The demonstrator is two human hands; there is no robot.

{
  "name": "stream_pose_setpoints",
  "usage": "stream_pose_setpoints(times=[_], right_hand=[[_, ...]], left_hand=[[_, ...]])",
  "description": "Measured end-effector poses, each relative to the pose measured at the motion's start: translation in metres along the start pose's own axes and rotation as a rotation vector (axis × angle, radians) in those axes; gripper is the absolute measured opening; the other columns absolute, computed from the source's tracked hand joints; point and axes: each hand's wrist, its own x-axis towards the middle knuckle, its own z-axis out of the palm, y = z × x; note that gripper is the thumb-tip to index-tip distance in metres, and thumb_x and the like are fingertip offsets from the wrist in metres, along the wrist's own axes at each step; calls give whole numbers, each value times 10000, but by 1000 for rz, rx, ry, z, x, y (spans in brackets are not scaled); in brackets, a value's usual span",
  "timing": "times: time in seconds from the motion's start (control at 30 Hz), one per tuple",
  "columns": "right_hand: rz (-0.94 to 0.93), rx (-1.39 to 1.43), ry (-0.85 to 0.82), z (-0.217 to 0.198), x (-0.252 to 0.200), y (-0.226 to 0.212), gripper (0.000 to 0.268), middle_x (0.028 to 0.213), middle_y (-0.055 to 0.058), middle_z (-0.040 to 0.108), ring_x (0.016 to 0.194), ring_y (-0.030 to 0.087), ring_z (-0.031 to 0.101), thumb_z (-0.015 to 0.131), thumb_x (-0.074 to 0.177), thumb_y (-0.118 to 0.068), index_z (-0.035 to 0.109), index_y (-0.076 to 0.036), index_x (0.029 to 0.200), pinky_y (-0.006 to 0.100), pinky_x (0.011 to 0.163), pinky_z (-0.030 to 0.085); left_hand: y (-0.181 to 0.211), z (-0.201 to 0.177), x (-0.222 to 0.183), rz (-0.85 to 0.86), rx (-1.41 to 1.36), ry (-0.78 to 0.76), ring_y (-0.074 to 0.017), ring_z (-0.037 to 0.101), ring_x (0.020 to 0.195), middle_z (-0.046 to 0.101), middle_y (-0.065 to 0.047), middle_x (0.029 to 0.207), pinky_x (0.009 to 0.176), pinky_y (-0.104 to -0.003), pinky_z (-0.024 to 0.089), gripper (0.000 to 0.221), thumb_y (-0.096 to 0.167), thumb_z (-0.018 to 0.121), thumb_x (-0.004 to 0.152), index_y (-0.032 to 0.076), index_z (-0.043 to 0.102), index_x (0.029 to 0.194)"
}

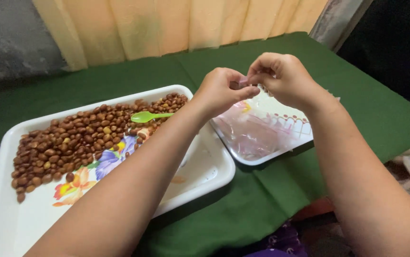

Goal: The person is manually filling small plastic bags with roasted peanuts from a tray.

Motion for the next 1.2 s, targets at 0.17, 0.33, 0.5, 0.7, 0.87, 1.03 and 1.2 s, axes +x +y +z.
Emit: stream_pose_setpoints(times=[0.17, 0.33, 0.5, 0.7, 0.87, 1.03, 1.2], right_hand=[[114, -94, -86, -11, 1, 12, 48, 742, 126, 688, 646, 164, 597, 726, 931, 17, 712, 4, 975, 360, 571, 510], [207, -16, -135, 2, 15, -22, 14, 714, 93, 655, 609, 153, 574, 712, 929, 6, 710, 4, 943, 285, 560, 491], [234, -22, -151, 31, 42, -52, 121, 864, 94, 735, 819, 177, 626, 667, 962, -23, 740, -63, 1050, 330, 788, 496], [131, 102, -169, 87, 67, -41, 133, 842, 57, 734, 814, 137, 626, 686, 930, 1, 733, -59, 1040, 275, 790, 489], [138, 191, -186, 110, 65, -48, 101, 834, 26, 716, 805, 111, 638, 731, 936, -47, 730, -80, 1032, 260, 776, 490], [171, 198, -184, 113, 62, -45, 106, 823, 12, 682, 776, 107, 621, 748, 942, -80, 729, -76, 1046, 254, 745, 487], [186, 159, -172, 108, 61, -37, 62, 809, 36, 678, 746, 128, 620, 733, 953, -61, 738, -49, 1014, 257, 710, 485]], left_hand=[[-11, 6, 14, -49, 76, 54, -169, 787, 947, 813, -1, 908, 811, -292, 595, 250, 347, 790, 818, 208, 792, 1025], [-22, -11, 10, -75, 146, 172, -174, 778, 896, 796, 39, 822, 763, -303, 594, 155, 353, 819, 771, 250, 813, 887], [-36, -54, -9, -47, 161, 280, -214, 759, 893, 778, -5, 824, 775, -348, 598, 111, 279, 755, 841, 198, 786, 910], [-55, -94, -41, -133, 205, 333, -218, 744, 897, 759, 19, 816, 790, -367, 586, 115, 308, 749, 873, 209, 777, 925], [-56, -105, -62, -189, 204, 329, -210, 733, 930, 755, 23, 818, 824, -366, 573, 116, 300, 736, 883, 208, 774, 944], [-53, -103, -69, -180, 152, 330, -211, 729, 918, 757, 10, 812, 827, -365, 565, 96, 270, 728, 899, 197, 770, 945], [-55, -98, -66, -165, 118, 328, -218, 731, 918, 763, 3, 820, 836, -383, 569, 94, 268, 723, 906, 197, 770, 949]])
